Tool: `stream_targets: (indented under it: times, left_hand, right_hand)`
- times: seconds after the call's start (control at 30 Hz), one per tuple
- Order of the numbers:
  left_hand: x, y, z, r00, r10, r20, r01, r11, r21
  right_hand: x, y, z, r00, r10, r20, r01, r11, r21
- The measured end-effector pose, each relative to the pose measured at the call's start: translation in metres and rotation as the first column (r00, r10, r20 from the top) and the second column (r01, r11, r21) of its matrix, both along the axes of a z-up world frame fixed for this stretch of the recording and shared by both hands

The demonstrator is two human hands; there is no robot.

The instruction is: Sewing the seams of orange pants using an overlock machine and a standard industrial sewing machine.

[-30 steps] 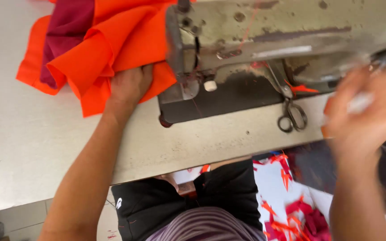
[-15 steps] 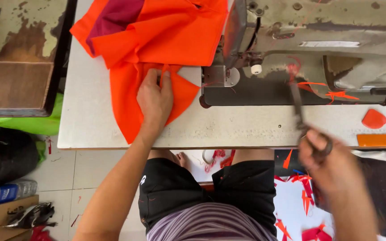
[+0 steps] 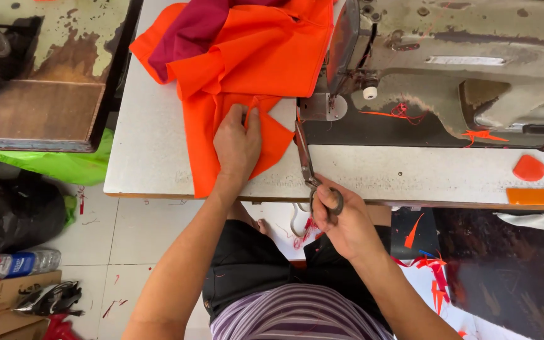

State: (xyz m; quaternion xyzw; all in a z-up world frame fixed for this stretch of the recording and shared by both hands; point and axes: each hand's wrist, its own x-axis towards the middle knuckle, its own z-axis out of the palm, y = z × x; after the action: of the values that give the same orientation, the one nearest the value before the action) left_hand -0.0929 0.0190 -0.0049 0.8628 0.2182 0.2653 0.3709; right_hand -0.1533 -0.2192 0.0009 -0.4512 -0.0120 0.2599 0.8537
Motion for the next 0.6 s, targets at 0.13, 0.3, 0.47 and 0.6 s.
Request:
stream_targets:
  times: [0.13, 0.3, 0.47, 0.6]
  left_hand:
    - [-0.035, 0.01, -0.019, 0.989, -0.147, 0.027, 0.136, 0.96, 0.244]
    - [-0.153, -0.002, 0.012, 0.79, -0.607, -0.086, 0.575, 0.685, 0.447]
    - [-0.247, -0.002, -0.043, 0.827, -0.503, -0.251, 0.561, 0.763, 0.321]
    - [-0.283, 0.002, -0.062, 0.857, -0.443, -0.263, 0.451, 0.892, -0.031]
  right_hand:
    - [0.001, -0.044, -0.011, 0.979, -0.024, 0.203, 0.076, 0.965, -0.252]
    - [0.029, -0.101, 0.027, 0.924, 0.101, 0.369, 0.219, 0.652, -0.726]
    - [0.079, -0.122, 0.057, 0.851, 0.518, 0.09, 0.317, -0.369, -0.874]
    - [0.083, -0.082, 0.081, 0.666, 0.743, -0.064, 0.534, -0.534, -0.655]
